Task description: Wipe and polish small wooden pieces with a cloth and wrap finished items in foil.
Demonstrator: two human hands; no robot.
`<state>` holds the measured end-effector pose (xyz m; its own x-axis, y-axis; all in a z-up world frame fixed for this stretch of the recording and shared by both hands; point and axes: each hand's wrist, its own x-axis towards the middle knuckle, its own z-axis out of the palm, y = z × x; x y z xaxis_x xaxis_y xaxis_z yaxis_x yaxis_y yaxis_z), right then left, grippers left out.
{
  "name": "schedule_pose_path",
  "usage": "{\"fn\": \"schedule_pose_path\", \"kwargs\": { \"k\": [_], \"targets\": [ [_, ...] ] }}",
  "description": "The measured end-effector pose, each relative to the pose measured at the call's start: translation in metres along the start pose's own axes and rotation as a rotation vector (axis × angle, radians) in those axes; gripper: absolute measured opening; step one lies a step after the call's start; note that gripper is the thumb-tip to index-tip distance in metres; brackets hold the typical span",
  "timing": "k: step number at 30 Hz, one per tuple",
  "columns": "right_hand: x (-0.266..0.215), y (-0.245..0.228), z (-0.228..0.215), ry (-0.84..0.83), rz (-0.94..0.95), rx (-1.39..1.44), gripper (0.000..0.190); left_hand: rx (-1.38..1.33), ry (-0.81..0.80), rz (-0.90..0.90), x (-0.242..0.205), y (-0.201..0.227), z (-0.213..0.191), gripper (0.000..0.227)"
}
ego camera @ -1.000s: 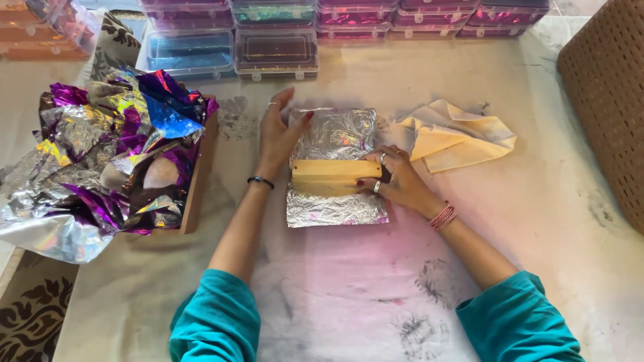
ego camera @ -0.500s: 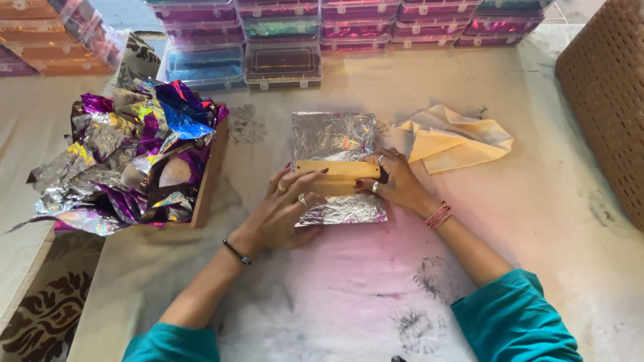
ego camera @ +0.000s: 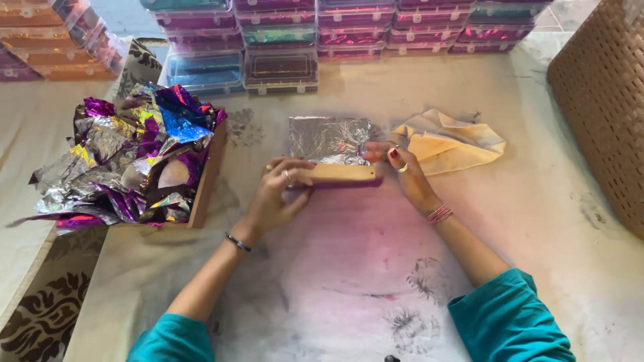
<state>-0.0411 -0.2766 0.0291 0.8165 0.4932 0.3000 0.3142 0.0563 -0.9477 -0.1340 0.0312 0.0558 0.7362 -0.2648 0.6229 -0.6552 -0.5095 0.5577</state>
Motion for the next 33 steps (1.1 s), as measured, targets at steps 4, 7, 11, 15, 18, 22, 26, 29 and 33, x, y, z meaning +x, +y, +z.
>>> {"fn": "schedule_pose_path", "kwargs": {
  "k": [4,7,11,15,18,22,26,29,33],
  "targets": [
    [-0.001,-0.019,0.009,-0.124,-0.061,-0.052,0.065,-0.094,0.040,-0.032,0.018,-0.028,0.011,0.016],
    [-0.001,-0.019,0.014,-0.049,0.228,-0.177,0.056,-0.268,0.064,-0.382,0.021,-0.048,0.025,0.013],
    [-0.005,0.000,0.009,0.025,0.166,-0.321,0.029,-0.246,0.136,-0.483,0.017,-0.060,0.038,0.016],
    [-0.002,0.018,0.010,0.086,0.162,-0.311,0.021,-0.240,0.197,-0.572,0.014,-0.059,0.042,0.017],
    [0.002,0.016,0.017,0.156,0.195,-0.097,0.022,-0.285,0.236,-0.544,0.013,-0.062,0.045,0.017],
    [-0.001,0.001,0.027,0.190,0.193,-0.064,0.032,-0.438,0.267,-0.558,0.013,-0.063,0.048,0.021],
    [-0.007,-0.028,0.044,0.258,-0.373,-0.836,0.041,-0.386,0.273,-0.590,0.016,-0.051,0.044,0.022],
    [-0.007,-0.051,0.058,0.089,-0.535,-1.097,0.048,-0.346,0.266,-0.593,0.017,-0.050,0.043,0.021],
    [-0.006,-0.044,0.058,-0.079,-0.310,-0.995,0.051,-0.347,0.245,-0.660,0.021,-0.043,0.036,0.021]
  ]
}}
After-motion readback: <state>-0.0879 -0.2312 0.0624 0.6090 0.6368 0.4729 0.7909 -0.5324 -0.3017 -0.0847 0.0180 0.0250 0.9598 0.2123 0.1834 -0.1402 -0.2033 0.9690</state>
